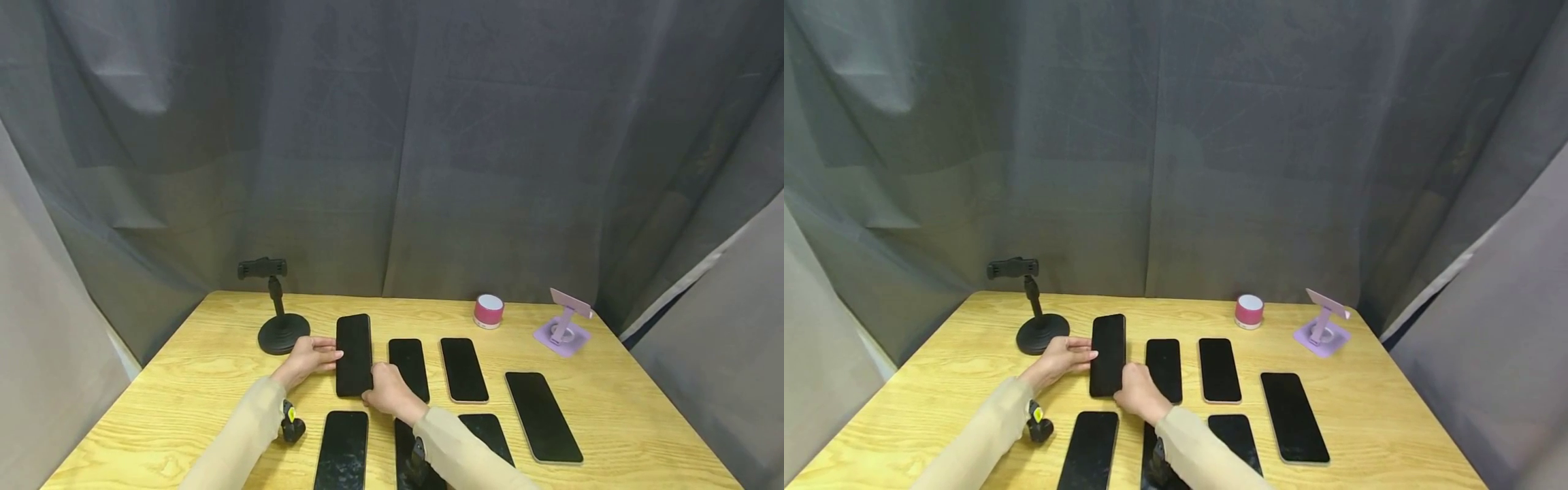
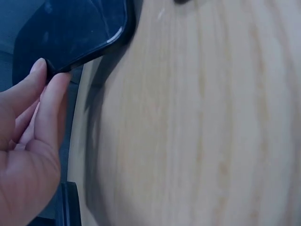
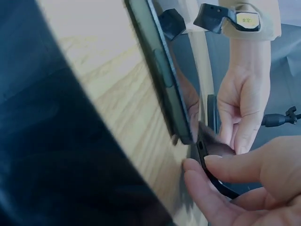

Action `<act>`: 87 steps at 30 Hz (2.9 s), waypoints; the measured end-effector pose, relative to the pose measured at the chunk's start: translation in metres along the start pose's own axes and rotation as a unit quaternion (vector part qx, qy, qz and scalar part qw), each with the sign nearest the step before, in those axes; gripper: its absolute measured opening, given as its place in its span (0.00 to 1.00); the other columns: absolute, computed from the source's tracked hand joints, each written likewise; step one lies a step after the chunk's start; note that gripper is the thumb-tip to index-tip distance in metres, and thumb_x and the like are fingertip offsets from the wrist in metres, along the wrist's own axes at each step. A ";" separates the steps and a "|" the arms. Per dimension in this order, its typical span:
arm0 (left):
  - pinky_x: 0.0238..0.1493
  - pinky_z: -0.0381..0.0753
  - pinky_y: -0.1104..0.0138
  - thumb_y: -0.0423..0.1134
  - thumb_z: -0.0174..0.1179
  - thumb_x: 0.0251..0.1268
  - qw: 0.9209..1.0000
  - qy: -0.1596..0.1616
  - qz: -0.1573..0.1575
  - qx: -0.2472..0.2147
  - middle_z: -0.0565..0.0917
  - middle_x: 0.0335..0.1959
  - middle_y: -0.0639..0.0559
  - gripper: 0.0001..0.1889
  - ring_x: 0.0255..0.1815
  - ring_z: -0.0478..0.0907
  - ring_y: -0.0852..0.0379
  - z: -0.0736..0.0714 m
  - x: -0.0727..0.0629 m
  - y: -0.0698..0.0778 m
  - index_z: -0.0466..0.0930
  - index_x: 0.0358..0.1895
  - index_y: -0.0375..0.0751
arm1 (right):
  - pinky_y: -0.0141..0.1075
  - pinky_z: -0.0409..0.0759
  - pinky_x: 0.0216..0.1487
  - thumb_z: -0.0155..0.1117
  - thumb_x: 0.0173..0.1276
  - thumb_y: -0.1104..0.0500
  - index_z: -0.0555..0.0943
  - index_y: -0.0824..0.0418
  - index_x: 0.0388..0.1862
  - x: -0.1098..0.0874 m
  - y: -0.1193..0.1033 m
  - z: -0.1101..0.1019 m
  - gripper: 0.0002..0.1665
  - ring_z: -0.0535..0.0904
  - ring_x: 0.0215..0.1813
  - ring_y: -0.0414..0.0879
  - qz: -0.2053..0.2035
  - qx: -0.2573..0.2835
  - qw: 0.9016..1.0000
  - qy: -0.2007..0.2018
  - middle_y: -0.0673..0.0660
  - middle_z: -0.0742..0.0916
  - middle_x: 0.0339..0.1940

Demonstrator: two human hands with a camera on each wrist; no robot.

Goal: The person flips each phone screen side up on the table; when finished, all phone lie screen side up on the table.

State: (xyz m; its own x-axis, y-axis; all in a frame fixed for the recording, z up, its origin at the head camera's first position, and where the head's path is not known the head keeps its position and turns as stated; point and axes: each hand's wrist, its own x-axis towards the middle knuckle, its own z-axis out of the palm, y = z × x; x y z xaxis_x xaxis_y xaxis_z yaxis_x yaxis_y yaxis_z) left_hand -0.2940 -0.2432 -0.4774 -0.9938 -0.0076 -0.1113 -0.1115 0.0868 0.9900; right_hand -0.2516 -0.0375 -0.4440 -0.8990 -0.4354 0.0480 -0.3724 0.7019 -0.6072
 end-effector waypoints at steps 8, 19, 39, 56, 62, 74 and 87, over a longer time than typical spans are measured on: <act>0.44 0.85 0.60 0.25 0.62 0.59 0.999 0.007 -0.019 0.040 0.80 0.50 0.28 0.23 0.45 0.84 0.49 0.004 0.002 0.004 0.72 0.58 0.20 | 0.30 0.64 0.16 0.75 0.50 0.67 0.77 0.67 0.20 -0.002 0.004 0.004 0.12 0.68 0.17 0.43 0.024 -0.001 1.000 0.001 0.53 0.75 0.15; 0.39 0.86 0.63 0.25 0.64 0.57 0.998 0.010 -0.001 0.063 0.84 0.40 0.34 0.21 0.37 0.85 0.54 0.009 0.000 0.006 0.75 0.54 0.19 | 0.34 0.70 0.22 0.76 0.45 0.71 0.79 0.73 0.30 0.001 0.006 0.007 0.15 0.71 0.24 0.46 0.016 0.008 1.000 0.014 0.58 0.80 0.23; 0.36 0.86 0.61 0.25 0.65 0.56 0.988 0.054 0.042 0.140 0.84 0.40 0.29 0.16 0.38 0.86 0.43 0.019 -0.008 0.003 0.79 0.47 0.18 | 0.31 0.65 0.18 0.75 0.52 0.66 0.75 0.68 0.24 0.000 0.010 0.011 0.15 0.68 0.18 0.44 0.012 0.002 1.000 -0.003 0.55 0.74 0.16; 0.30 0.86 0.66 0.29 0.70 0.52 0.982 0.071 0.063 0.161 0.83 0.41 0.27 0.15 0.31 0.87 0.46 0.019 -0.013 0.008 0.83 0.42 0.21 | 0.28 0.59 0.14 0.73 0.55 0.65 0.75 0.62 0.13 0.003 0.010 0.009 0.17 0.65 0.10 0.39 0.029 0.023 0.999 -0.016 0.50 0.74 0.06; 0.25 0.85 0.67 0.29 0.70 0.52 0.985 0.074 0.039 0.151 0.85 0.36 0.31 0.15 0.22 0.85 0.54 0.021 -0.013 0.007 0.83 0.43 0.23 | 0.29 0.58 0.15 0.74 0.55 0.65 0.73 0.62 0.13 0.002 0.011 0.010 0.19 0.62 0.11 0.39 0.032 0.022 0.999 -0.018 0.49 0.70 0.06; 0.27 0.85 0.66 0.28 0.69 0.54 0.978 0.108 0.030 0.178 0.85 0.37 0.32 0.13 0.24 0.84 0.52 0.026 -0.018 0.012 0.84 0.42 0.24 | 0.29 0.61 0.15 0.74 0.54 0.66 0.74 0.63 0.13 0.004 0.011 0.012 0.18 0.65 0.11 0.40 0.026 0.022 0.999 -0.014 0.50 0.73 0.06; 0.14 0.76 0.72 0.37 0.72 0.52 0.959 0.123 0.008 0.257 0.84 0.16 0.51 0.08 0.11 0.78 0.62 0.022 -0.014 0.010 0.88 0.34 0.37 | 0.33 0.70 0.22 0.74 0.55 0.65 0.77 0.74 0.31 0.008 0.008 0.010 0.15 0.68 0.21 0.44 0.034 0.006 0.999 -0.013 0.60 0.78 0.23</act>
State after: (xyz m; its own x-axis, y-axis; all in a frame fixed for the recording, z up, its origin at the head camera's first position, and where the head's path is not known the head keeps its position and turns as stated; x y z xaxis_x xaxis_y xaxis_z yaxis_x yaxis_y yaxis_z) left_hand -0.2807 -0.2208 -0.4682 -0.9726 -0.2321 -0.0105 -0.1441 0.5672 0.8109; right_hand -0.2598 -0.0410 -0.4567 -0.9158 -0.4013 -0.0134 -0.3081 0.7238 -0.6174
